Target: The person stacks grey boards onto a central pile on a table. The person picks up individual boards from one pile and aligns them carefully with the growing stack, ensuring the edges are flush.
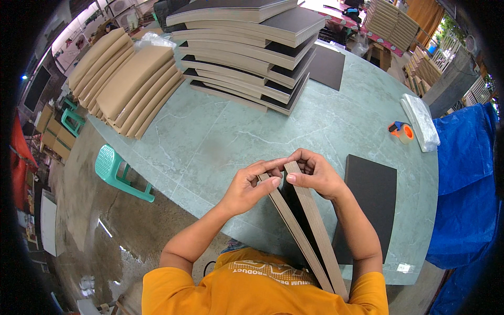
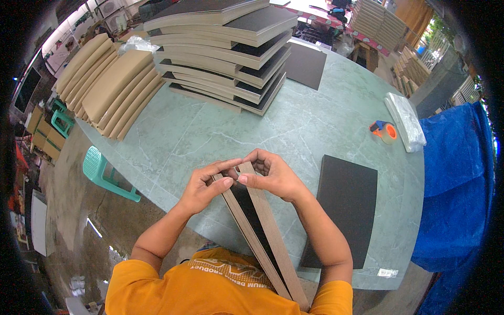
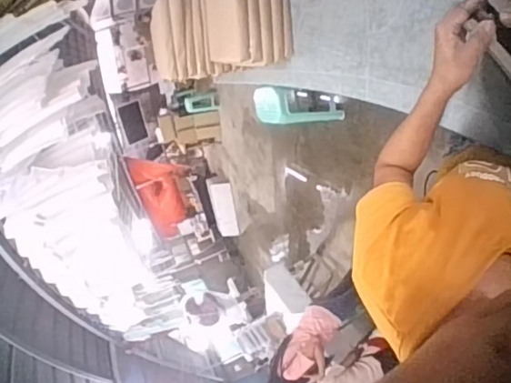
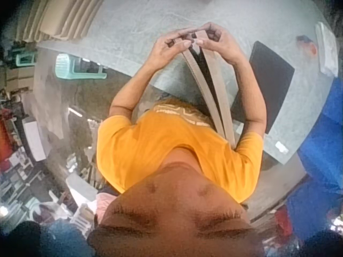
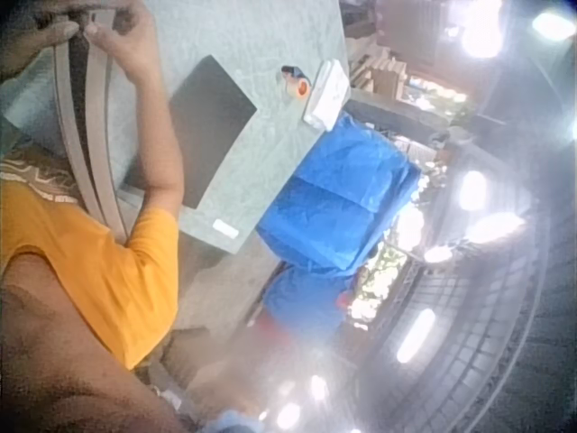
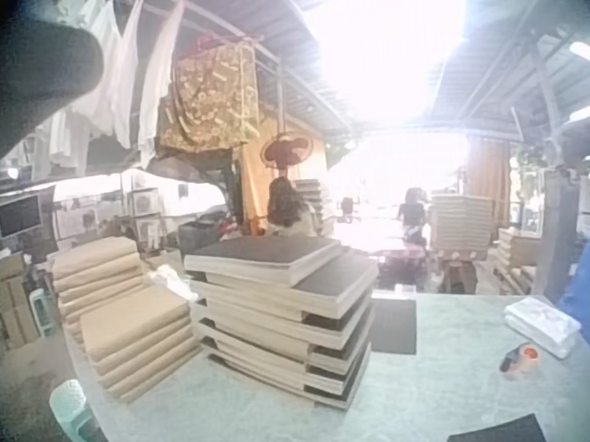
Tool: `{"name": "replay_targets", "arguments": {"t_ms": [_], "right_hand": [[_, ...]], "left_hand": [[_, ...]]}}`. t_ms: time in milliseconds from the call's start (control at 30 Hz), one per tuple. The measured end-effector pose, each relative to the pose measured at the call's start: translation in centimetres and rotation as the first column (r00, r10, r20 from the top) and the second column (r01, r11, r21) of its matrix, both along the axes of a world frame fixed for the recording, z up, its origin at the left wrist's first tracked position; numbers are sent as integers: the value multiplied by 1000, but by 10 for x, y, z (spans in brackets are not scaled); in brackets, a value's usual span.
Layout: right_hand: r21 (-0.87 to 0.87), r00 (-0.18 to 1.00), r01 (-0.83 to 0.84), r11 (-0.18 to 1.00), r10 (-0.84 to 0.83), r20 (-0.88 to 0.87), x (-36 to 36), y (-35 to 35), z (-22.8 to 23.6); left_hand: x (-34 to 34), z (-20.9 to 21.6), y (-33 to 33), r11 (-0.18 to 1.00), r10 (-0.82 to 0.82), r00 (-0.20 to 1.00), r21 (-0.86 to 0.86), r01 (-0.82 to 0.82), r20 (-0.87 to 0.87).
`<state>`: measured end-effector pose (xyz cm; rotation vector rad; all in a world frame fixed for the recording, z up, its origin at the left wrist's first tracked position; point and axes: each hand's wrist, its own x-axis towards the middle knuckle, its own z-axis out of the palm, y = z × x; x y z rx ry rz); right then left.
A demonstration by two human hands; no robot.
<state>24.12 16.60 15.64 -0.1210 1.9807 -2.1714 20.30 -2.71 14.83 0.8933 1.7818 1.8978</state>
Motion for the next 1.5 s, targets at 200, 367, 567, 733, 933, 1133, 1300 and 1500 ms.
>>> {"name": "replay_targets", "arguments": {"t_ms": [200, 367, 567, 733, 933, 1133, 1300, 1500], "right_hand": [[18, 1000, 16, 1000, -16, -13, 0, 0, 2], [10, 1000, 21, 1000, -21, 2, 0, 1, 0], [-43, 1000, 30, 999, -30, 9, 1, 3, -1], [-74, 1000, 27, 997, -27, -6, 1, 5, -4], [-71, 998, 46, 996, -43, 43, 2, 5, 0], [-24, 999, 0, 1000, 1, 55, 3, 8, 4], [-20, 999, 29, 999, -29, 40, 4, 12, 2], [-9, 999, 35, 999, -35, 37, 5, 13, 3]], "left_hand": [[-1, 1, -3, 999, -46, 998, -13, 47, 47], [-1, -1, -2, 1000, -10, 999, -26, 11, 36], [-1, -11, 0, 996, 51, 999, 78, -51, 10], [-5, -13, 1, 998, 52, 998, 45, -51, -37], [-2, 2, 10, 999, -35, 998, 18, 34, 50], [-3, -2, 10, 1000, -21, 1000, 7, 21, 1], [-3, -3, 9, 1000, -24, 999, 20, 24, 39], [-4, -6, 6, 1000, -22, 998, -21, 23, 53]]}}
